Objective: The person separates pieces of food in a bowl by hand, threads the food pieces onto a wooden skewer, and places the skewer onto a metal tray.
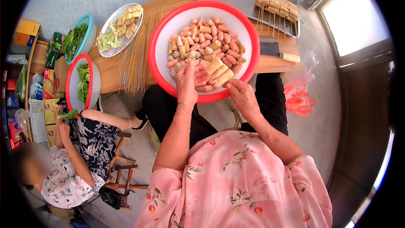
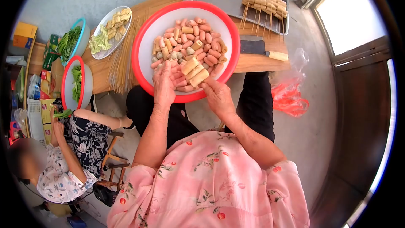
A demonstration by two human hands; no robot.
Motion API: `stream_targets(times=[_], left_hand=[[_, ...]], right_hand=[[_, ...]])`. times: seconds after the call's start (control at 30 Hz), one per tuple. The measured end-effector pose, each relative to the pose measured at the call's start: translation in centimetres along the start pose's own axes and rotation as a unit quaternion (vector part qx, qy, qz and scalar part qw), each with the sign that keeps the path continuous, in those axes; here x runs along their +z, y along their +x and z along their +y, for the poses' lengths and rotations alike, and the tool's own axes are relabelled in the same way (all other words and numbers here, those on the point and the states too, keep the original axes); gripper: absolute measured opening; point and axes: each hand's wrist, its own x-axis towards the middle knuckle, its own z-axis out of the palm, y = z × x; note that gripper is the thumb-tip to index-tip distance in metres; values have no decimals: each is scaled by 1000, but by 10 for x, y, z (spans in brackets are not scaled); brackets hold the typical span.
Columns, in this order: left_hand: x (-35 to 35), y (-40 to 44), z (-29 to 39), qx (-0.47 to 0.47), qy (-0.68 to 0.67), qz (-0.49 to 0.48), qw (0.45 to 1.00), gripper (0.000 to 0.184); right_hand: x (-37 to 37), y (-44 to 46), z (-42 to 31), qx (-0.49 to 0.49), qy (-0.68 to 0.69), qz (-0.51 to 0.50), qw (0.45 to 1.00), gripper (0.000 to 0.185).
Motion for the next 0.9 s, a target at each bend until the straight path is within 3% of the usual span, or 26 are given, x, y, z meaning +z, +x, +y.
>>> stream_targets(times=[0.03,0.1,0.17,0.2,0.23,0.27,0.33,0.43,0.57,0.73,0.83,0.9], left_hand=[[-3,5,0,-2,1,-1,1000,27],[-3,13,4,45,254,-35,966,25],[-2,27,-2,62,333,-31,940,21],[-10,46,-16,223,475,-61,849,20],[-14,58,-25,373,590,-89,710,20],[-11,62,-28,374,590,-91,710,20],[-5,67,-34,333,689,-110,634,23],[0,67,-36,322,660,-87,674,23],[5,64,-32,332,680,-79,649,21],[7,69,-41,310,652,-96,685,19],[3,68,-43,348,669,-98,650,19],[2,70,-41,347,648,-102,670,21]], right_hand=[[-5,-1,3,22,30,6,999,19],[-10,-4,5,44,60,13,997,20],[-12,-7,3,84,126,25,988,21],[-13,-8,2,84,127,25,988,21],[-15,-9,1,94,140,27,985,21],[-17,-9,0,103,152,29,983,21],[-19,-9,9,82,142,39,986,22],[-22,-11,15,68,129,46,988,22],[-22,-12,17,62,125,46,989,23],[-28,-13,0,123,158,24,979,24],[-31,-14,-5,157,173,4,972,24],[-33,-14,-8,161,176,-6,971,24]])
